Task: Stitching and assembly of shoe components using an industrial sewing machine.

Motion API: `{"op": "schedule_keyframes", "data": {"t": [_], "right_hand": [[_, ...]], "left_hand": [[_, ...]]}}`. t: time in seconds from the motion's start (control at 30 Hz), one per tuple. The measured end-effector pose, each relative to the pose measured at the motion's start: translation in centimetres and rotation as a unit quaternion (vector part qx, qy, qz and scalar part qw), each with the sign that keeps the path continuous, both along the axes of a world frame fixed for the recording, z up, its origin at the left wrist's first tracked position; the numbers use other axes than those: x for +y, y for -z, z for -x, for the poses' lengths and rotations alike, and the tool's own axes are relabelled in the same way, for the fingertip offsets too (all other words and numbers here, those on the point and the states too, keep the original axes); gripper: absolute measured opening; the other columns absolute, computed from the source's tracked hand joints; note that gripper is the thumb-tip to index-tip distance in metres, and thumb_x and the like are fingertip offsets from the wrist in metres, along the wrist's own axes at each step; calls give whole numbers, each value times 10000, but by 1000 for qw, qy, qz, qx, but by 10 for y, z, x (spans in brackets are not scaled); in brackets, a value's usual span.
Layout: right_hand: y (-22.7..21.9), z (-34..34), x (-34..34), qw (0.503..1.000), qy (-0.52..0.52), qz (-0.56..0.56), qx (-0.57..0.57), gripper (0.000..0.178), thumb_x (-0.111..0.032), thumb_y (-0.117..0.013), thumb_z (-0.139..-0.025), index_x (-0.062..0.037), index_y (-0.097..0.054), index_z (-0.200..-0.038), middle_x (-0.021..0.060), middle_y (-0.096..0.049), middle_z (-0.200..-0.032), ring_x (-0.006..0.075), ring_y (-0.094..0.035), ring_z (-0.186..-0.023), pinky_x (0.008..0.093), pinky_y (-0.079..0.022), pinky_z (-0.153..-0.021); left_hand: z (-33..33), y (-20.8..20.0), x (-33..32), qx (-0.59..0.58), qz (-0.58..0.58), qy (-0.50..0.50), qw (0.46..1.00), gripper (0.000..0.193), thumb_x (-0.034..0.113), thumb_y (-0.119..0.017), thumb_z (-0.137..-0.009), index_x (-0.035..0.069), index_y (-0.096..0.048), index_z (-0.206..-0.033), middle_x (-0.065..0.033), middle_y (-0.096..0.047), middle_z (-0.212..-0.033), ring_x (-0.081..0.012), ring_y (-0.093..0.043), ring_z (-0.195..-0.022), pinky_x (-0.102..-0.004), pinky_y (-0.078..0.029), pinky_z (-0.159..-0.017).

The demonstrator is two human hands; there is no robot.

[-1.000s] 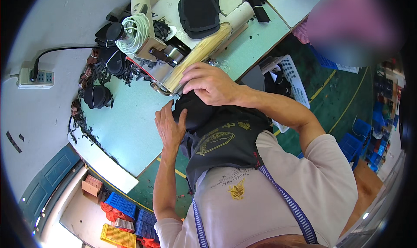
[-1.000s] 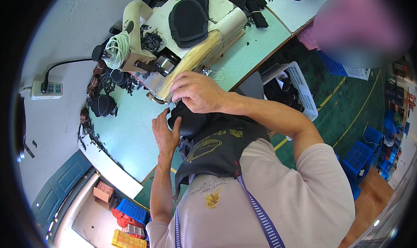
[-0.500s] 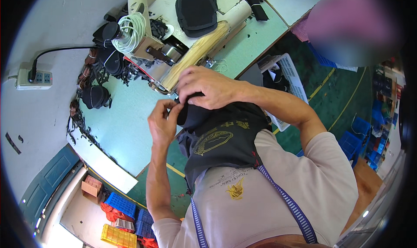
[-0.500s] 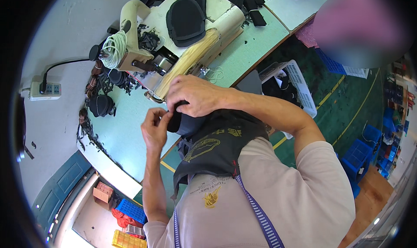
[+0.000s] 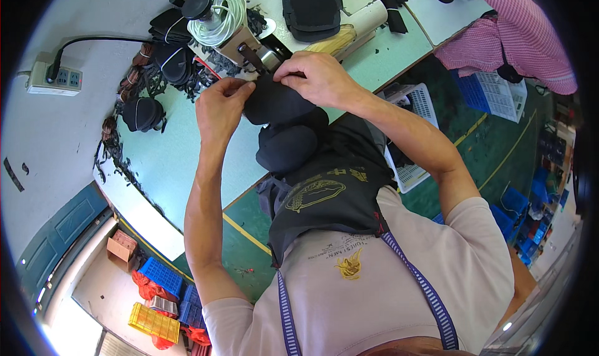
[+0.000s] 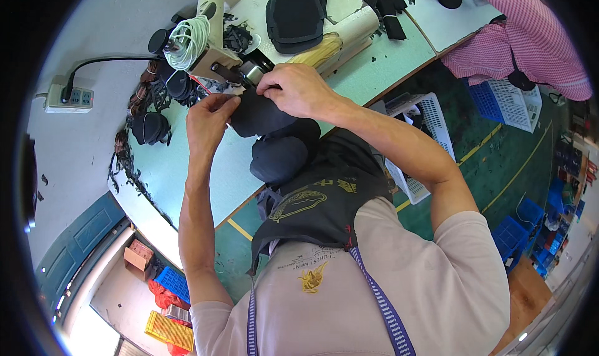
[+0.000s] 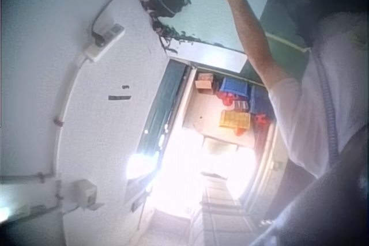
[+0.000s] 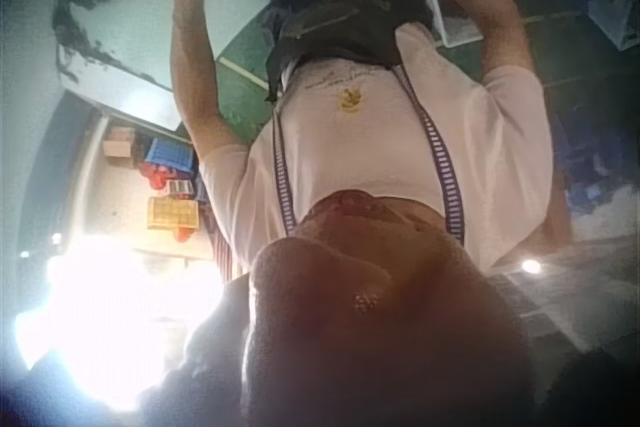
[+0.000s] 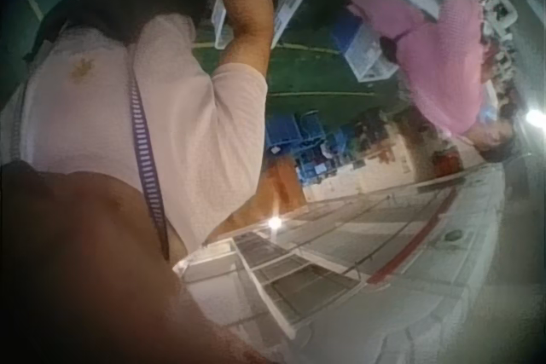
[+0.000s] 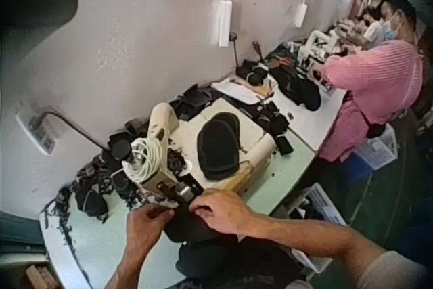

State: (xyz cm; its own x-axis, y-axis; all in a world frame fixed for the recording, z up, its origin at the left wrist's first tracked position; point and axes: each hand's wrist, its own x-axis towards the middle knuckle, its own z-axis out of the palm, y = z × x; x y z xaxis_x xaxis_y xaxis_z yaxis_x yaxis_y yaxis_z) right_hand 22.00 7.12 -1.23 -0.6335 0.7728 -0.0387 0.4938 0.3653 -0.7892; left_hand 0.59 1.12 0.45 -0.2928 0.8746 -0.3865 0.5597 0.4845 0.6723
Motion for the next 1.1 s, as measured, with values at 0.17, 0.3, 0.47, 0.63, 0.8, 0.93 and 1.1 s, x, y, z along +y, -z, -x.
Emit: {"op": "schedule_keyframes", "data": {"t": [0.17,0.3,0.47,0.63,0.8,0.93,1.1], "right_hand": [[1,14,1,1000,4,6,-30,179,-127,-673,-886,-74,-754,-1037,124,-708,-954,327,-680,-907,411,-527,-817],[-7,16,6,996,19,-70,-47,163,-97,-655,-879,-63,-740,-1014,129,-688,-948,346,-673,-904,432,-527,-798],[-20,-1,20,991,-4,-120,-58,198,-58,-638,-872,-63,-717,-1053,119,-682,-984,353,-668,-916,432,-531,-802],[-29,-23,23,998,-40,-58,-1,227,-25,-664,-847,-57,-718,-1065,110,-702,-1044,311,-686,-951,390,-534,-853],[-21,-20,-8,946,-25,267,183,270,58,-640,-872,-13,-688,-1129,51,-708,-1059,141,-671,-947,297,-537,-867],[5,-2,-23,944,31,300,135,289,36,-656,-898,4,-677,-1184,49,-702,-1067,125,-656,-947,281,-533,-873],[12,6,-18,962,74,242,102,265,-35,-633,-939,-2,-677,-1199,69,-716,-1086,130,-666,-955,290,-529,-876]], "left_hand": [[-1,-3,8,86,-19,20,996,297,331,-737,-856,79,-790,-1005,-106,-764,-874,-232,-717,-789,-347,-535,-746],[-7,5,18,113,-64,32,991,300,329,-716,-855,71,-778,-993,-150,-760,-910,-338,-735,-869,-407,-554,-810],[-24,21,-2,21,-79,-69,994,270,295,-719,-880,40,-753,-962,-133,-747,-826,-296,-715,-754,-382,-535,-740],[-19,11,-19,-78,-63,-93,991,250,249,-732,-909,26,-736,-1022,-99,-742,-830,-190,-702,-756,-318,-531,-724],[-8,14,-36,-282,-80,-21,956,322,220,-760,-904,0,-697,-1131,-78,-724,-905,-143,-670,-795,-298,-536,-751],[-2,6,-18,-161,-2,-49,986,246,184,-735,-903,1,-715,-1066,-71,-723,-845,-131,-663,-764,-288,-530,-710],[-9,17,4,-19,-102,-22,994,242,167,-727,-884,6,-718,-1064,-88,-732,-819,-153,-718,-738,-296,-542,-650]]}}
